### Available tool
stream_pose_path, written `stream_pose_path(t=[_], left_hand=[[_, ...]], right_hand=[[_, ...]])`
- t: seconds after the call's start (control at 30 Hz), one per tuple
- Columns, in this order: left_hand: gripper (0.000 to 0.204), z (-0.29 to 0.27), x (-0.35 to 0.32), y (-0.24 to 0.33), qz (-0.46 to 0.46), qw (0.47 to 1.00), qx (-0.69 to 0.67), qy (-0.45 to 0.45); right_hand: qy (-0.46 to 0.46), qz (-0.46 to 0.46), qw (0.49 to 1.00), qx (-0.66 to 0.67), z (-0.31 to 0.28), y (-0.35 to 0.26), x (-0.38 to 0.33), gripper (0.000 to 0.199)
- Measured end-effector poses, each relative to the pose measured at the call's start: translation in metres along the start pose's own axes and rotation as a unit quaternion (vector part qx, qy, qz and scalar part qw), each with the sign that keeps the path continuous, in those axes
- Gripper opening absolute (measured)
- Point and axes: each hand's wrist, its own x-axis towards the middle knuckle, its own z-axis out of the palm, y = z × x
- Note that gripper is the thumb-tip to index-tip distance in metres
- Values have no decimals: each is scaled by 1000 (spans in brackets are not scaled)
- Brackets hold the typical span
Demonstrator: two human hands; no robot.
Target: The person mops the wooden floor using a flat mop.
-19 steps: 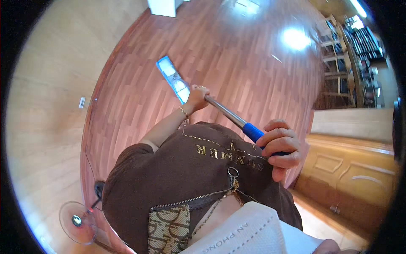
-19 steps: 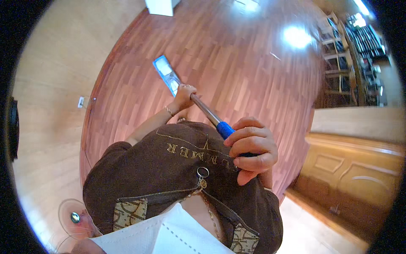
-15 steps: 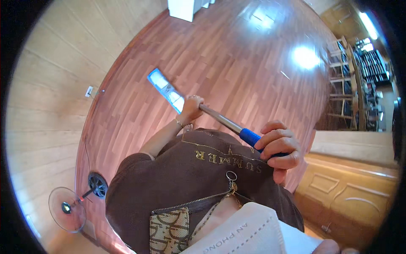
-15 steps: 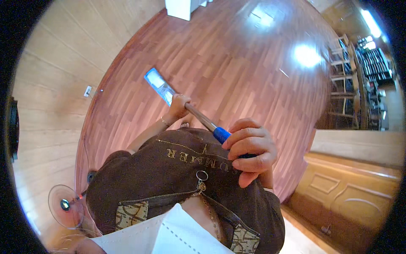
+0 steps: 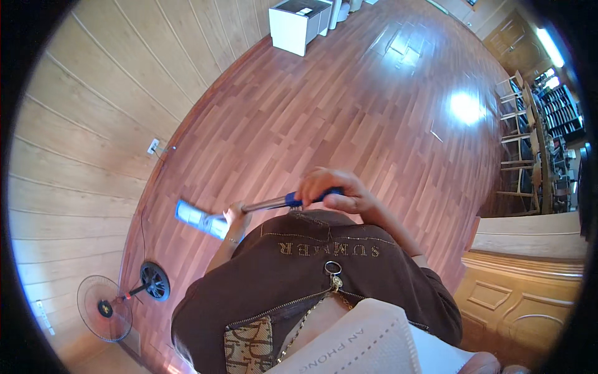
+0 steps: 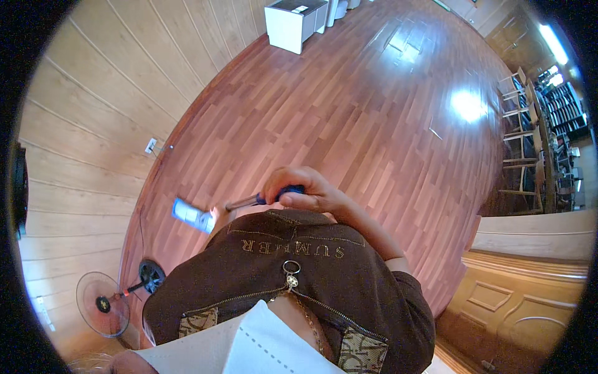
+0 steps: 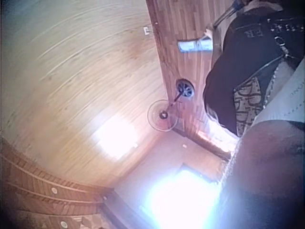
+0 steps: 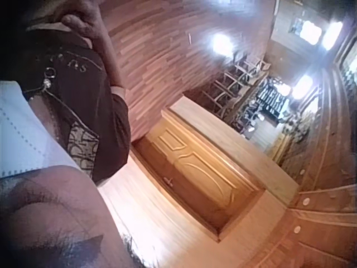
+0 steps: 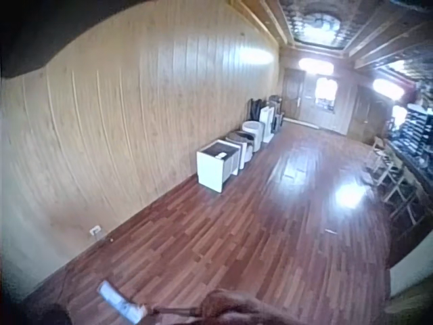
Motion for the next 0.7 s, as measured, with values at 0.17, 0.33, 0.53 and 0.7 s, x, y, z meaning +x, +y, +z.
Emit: stream_pose_path(t=[0.17, 0.33, 0.53, 0.7], left_hand=[[18, -23, -17, -8, -49, 998, -14, -24], [15, 21, -10, -23, -10, 999, 31, -23], [21, 6, 36, 81, 156, 982, -63, -87], [11, 21, 95, 179, 307, 939, -45, -148]], right_hand=[[80, 145, 985, 41, 1, 27, -9, 25], [128, 184, 974, -15, -2, 15, -19, 20], [268, 114, 951, -105, -24, -28, -60, 21], [379, 37, 895, -230, -19, -92, -73, 24]])
